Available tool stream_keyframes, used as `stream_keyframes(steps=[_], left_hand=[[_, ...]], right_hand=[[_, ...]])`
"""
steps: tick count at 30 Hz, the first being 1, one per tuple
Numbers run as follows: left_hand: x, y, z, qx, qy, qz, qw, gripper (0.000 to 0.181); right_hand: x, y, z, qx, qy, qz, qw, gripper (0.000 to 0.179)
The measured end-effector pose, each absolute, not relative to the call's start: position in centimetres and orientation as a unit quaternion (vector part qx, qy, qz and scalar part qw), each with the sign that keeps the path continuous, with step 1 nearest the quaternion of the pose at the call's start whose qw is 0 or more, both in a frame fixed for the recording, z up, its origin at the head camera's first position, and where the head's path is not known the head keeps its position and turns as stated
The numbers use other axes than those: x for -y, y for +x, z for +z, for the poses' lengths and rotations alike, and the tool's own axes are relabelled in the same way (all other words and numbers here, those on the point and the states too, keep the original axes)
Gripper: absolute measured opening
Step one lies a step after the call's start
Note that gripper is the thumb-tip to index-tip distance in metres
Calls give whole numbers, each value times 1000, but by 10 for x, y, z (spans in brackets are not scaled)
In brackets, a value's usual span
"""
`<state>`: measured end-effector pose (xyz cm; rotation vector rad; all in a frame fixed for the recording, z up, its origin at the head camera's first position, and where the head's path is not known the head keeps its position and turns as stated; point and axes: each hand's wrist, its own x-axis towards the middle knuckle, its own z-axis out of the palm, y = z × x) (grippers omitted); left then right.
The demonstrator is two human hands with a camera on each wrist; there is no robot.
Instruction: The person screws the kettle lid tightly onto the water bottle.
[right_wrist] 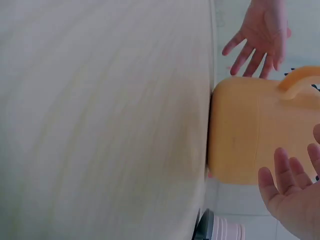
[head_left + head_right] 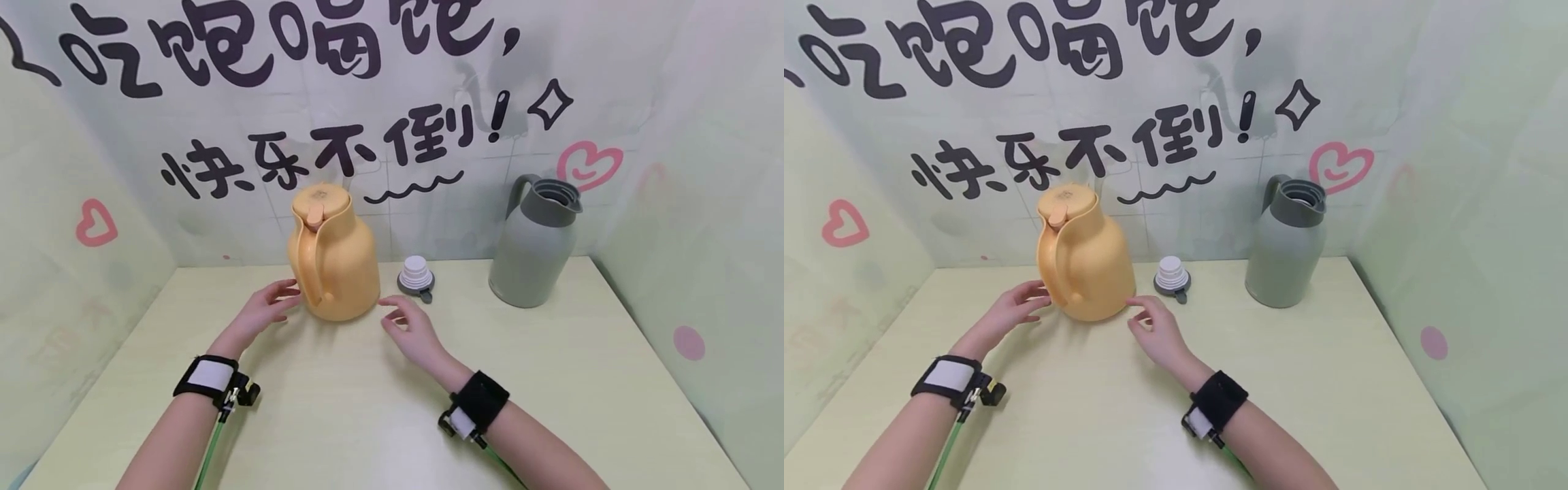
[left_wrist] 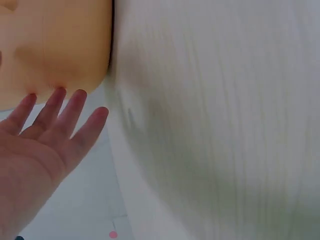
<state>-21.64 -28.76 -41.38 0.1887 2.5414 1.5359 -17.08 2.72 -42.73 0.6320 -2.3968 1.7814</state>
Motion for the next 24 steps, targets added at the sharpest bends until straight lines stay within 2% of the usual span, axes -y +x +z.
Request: stream_keyframes(steps=[4,9,18,24], left_hand=[[279,-204,-409,-910,90,401,55,38],[257,-186,-402,-935,140,320,61,20],[187,-164,-378,-906,270,314,86,11],[137,-160,-361,-889,305,329,90,13]], right_hand=[[-55,-167,-429,808,174,560,55,34],[-92,-163,-430,834,125,534,63,33],[-160,-160,-426,844,42,528,82,34],[-192,-159,-417,851,6,514,107,32]])
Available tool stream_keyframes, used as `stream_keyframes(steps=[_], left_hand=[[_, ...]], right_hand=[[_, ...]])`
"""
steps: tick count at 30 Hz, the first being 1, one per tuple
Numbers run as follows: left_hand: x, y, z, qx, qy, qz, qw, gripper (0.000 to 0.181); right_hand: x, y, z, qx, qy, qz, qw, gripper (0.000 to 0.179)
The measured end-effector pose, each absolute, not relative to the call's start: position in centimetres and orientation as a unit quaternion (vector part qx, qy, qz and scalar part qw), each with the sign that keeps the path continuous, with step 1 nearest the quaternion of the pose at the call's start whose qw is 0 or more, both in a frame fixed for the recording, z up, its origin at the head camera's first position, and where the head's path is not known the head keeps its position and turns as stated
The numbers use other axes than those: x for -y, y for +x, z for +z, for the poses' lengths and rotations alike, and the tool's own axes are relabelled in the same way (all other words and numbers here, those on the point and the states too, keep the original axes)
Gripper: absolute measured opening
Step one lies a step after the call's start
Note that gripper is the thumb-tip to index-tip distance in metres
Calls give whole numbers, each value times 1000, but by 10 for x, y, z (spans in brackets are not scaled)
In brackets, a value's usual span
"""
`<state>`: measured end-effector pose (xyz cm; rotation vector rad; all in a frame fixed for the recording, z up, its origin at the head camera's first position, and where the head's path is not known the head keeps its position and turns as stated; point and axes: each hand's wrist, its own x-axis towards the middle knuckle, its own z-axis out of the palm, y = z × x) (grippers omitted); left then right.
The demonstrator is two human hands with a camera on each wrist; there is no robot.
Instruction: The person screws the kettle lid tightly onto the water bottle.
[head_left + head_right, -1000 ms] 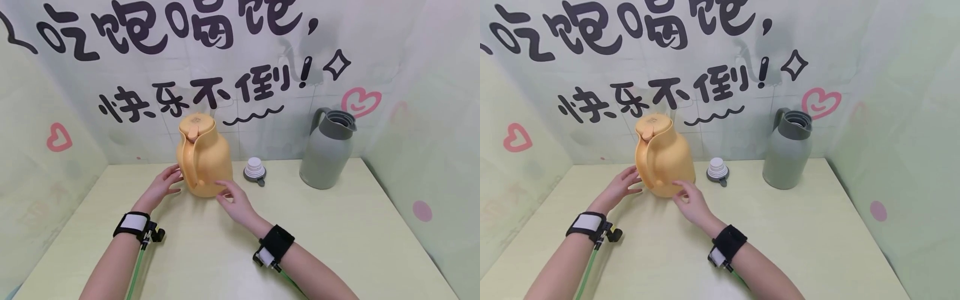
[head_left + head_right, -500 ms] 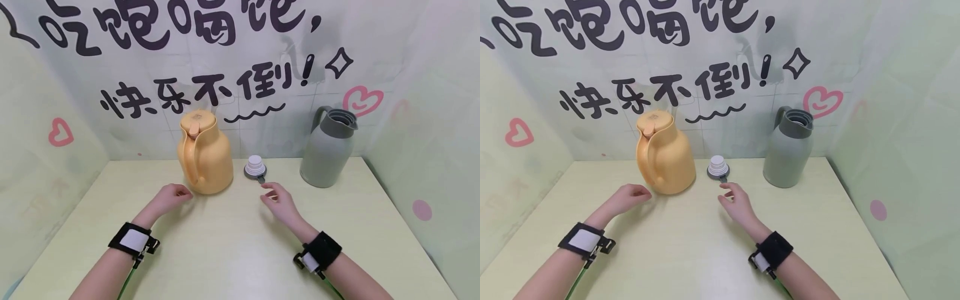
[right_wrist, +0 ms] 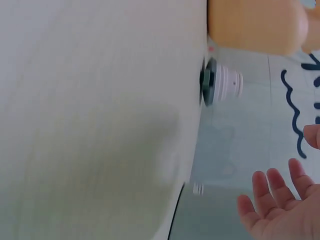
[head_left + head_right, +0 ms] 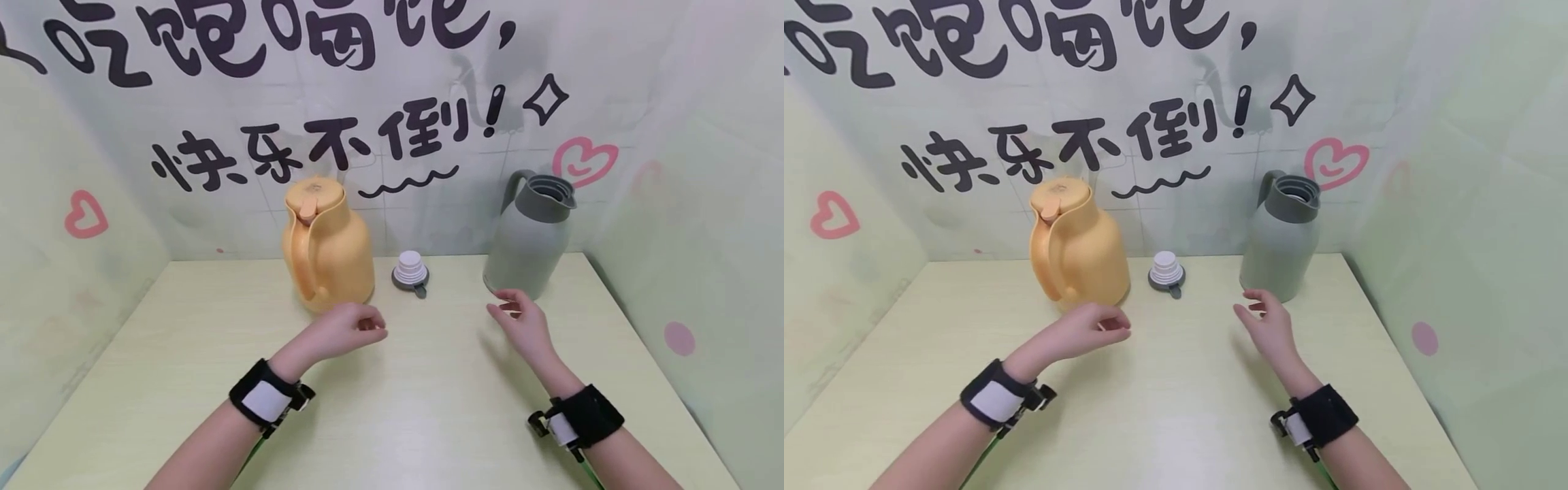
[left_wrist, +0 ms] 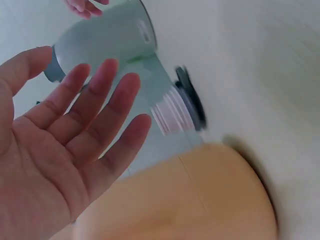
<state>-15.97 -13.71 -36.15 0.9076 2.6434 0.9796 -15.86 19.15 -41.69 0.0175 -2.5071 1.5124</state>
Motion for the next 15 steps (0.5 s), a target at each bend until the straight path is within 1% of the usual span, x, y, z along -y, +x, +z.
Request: stream_keyframes(steps=[4,6,10,15], left_hand=[[106,-170,-357,-876,310,357,91,22],[91,-180,-358,-866,309,383,92,28],[66,-203,-359,-842,293,444,92,36],[40,-229,-357,-817,262,508,78,45]], right_hand=[[-210,-157,-412,855,-25,502,131,28],[-218,-158,-411,851,-44,503,143,30],[-234,-161,-413,836,-77,519,164,40],[-250,-171,-418,813,-98,543,187,57]])
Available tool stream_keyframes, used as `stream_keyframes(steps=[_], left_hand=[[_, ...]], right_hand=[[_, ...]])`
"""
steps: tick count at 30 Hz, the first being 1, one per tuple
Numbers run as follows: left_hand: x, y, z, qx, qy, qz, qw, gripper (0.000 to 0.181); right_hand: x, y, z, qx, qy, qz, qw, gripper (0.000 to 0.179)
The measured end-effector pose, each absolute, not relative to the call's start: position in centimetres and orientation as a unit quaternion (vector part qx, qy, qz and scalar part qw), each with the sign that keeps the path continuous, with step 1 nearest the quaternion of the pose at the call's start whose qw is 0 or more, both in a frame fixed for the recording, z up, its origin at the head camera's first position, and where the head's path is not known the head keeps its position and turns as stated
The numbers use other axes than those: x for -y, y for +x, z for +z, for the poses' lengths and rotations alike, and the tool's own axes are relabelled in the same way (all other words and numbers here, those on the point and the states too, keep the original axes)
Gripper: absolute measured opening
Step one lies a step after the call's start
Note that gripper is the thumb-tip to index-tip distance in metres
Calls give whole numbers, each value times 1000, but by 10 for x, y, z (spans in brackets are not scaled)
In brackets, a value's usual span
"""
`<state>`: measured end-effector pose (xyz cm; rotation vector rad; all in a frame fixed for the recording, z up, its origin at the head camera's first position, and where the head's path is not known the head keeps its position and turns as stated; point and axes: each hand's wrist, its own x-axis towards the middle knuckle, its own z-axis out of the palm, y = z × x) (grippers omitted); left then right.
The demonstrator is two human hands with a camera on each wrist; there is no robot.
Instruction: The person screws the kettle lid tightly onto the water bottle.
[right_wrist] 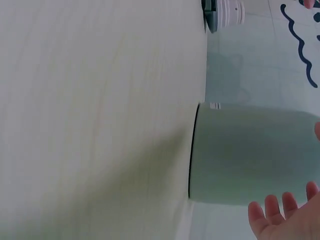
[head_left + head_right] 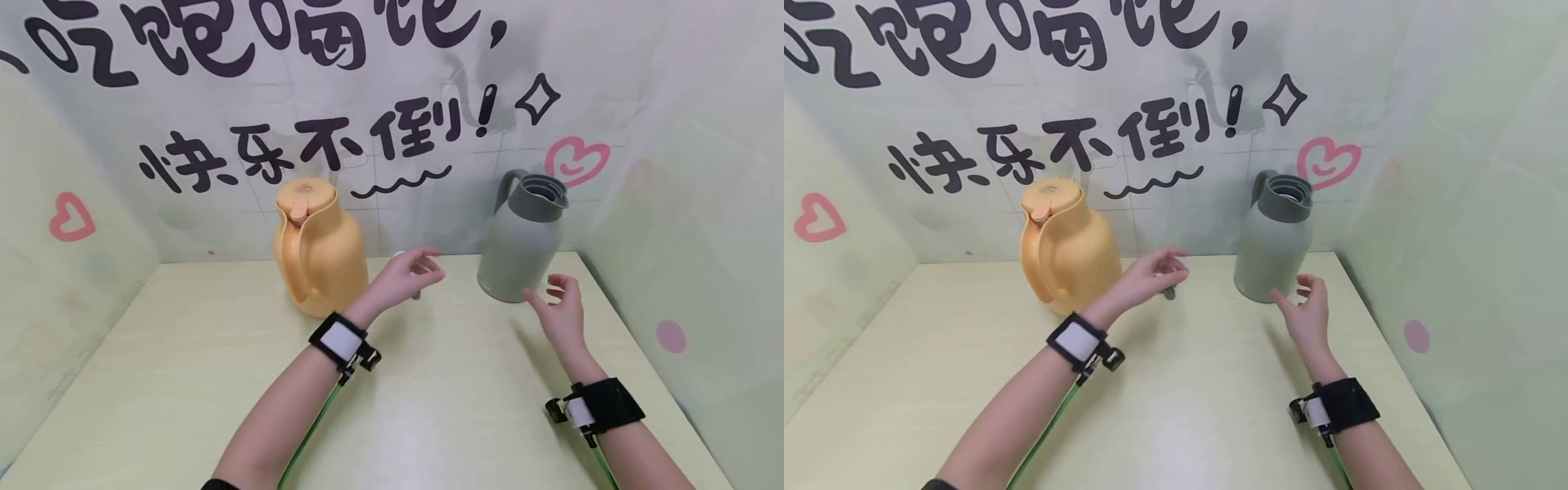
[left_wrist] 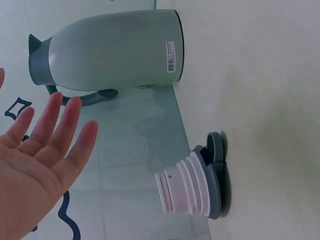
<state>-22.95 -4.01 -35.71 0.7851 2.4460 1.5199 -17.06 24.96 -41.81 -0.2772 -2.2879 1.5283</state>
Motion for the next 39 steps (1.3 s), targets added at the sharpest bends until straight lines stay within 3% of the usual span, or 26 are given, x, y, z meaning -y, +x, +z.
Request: stream_keyframes(steps=[14,24,39], left_hand=[[-27,-283,-359,-793,200,572,59,86],[-62,-301,-377,-777,213,589,58,86],[-99,-311,-383,-760,222,607,69,86]], right_hand=[[-266,-204,-430,787,-95,591,147,100],[-254,-217,-438,778,-80,613,117,108],[-258,-229,-442,771,-102,615,131,110]])
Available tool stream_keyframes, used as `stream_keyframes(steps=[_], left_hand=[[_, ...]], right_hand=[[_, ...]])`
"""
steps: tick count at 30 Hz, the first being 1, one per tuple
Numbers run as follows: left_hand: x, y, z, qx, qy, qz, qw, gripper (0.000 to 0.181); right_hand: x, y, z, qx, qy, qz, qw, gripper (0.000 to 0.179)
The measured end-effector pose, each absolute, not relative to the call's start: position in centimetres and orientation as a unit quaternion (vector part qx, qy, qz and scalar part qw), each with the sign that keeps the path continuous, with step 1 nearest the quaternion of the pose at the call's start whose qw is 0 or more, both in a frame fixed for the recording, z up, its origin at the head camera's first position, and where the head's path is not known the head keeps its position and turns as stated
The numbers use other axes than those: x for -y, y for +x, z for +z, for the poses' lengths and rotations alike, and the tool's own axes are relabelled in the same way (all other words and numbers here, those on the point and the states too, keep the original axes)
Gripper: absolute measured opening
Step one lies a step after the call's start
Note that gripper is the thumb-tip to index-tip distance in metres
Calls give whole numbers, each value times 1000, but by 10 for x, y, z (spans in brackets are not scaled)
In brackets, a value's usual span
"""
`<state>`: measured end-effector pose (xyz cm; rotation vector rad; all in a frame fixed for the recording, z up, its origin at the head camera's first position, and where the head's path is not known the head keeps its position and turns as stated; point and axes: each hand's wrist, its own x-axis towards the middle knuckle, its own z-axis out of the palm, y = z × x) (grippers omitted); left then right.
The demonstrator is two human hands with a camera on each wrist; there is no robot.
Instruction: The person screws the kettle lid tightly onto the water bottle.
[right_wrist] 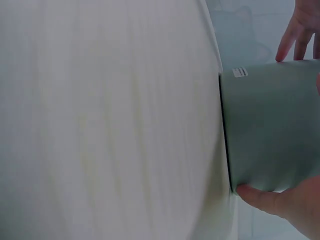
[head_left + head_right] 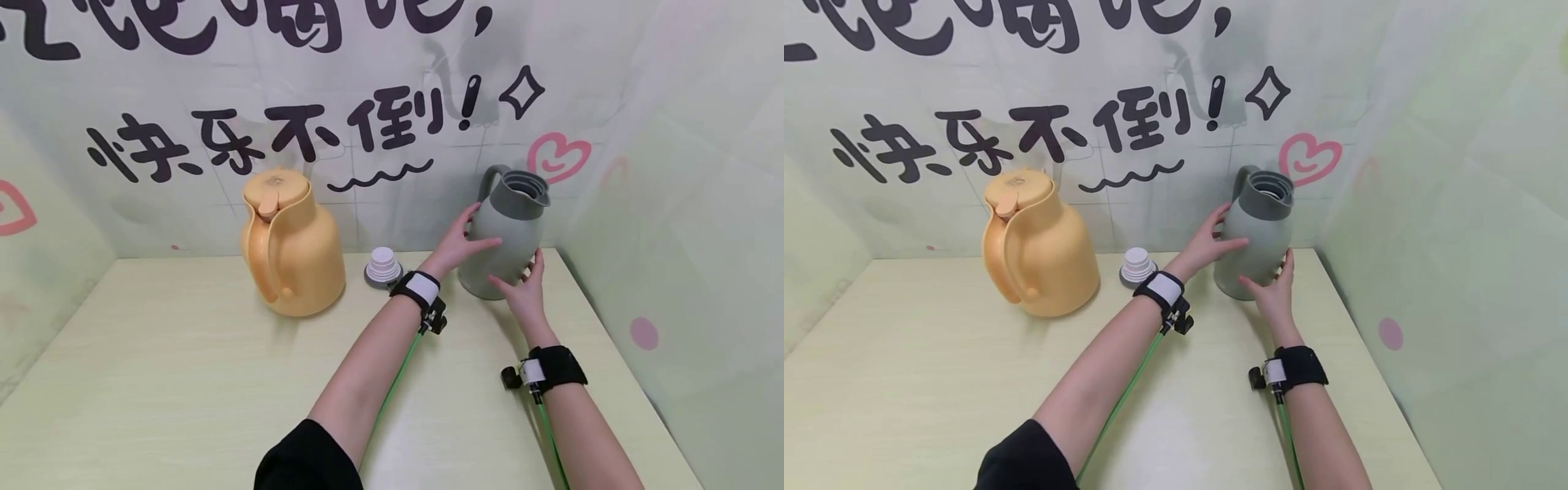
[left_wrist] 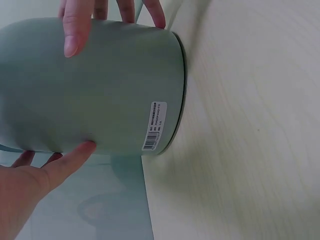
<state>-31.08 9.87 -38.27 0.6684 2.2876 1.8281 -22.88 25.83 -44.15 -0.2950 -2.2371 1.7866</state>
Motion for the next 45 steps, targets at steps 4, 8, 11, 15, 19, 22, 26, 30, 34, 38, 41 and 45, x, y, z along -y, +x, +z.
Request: stream_keyframes(steps=[4,8,11,15,19,22,26,30,34,38,41,45], left_hand=[[-102,-312,-383,-750,214,622,71,83],[-102,-312,-381,-748,207,626,78,81],[-102,-312,-380,-749,204,625,82,83],[-102,-313,-379,-754,210,618,76,84],[-102,-314,-378,-760,213,610,71,83],[-101,-314,-378,-760,211,610,69,83],[-101,-313,-379,-758,208,614,64,83],[-101,-310,-380,-762,214,609,55,82],[-99,-305,-378,-769,221,599,45,83],[-97,-299,-376,-775,220,591,40,85],[-95,-294,-375,-780,219,585,35,85],[-91,-284,-371,-782,223,581,22,86]], right_hand=[[-262,-230,-442,768,-108,617,132,105],[-265,-230,-443,763,-112,622,132,103],[-265,-231,-444,760,-115,625,132,102],[-266,-232,-444,759,-117,626,133,102],[-265,-233,-441,758,-112,628,133,105],[-265,-233,-440,762,-104,626,130,105],[-265,-233,-439,763,-91,627,125,104],[-265,-230,-438,759,-79,634,128,104],[-263,-226,-436,759,-71,634,130,104],[-263,-221,-434,765,-66,628,126,105],[-263,-216,-433,773,-61,619,125,106],[-262,-209,-429,779,-52,611,130,107]])
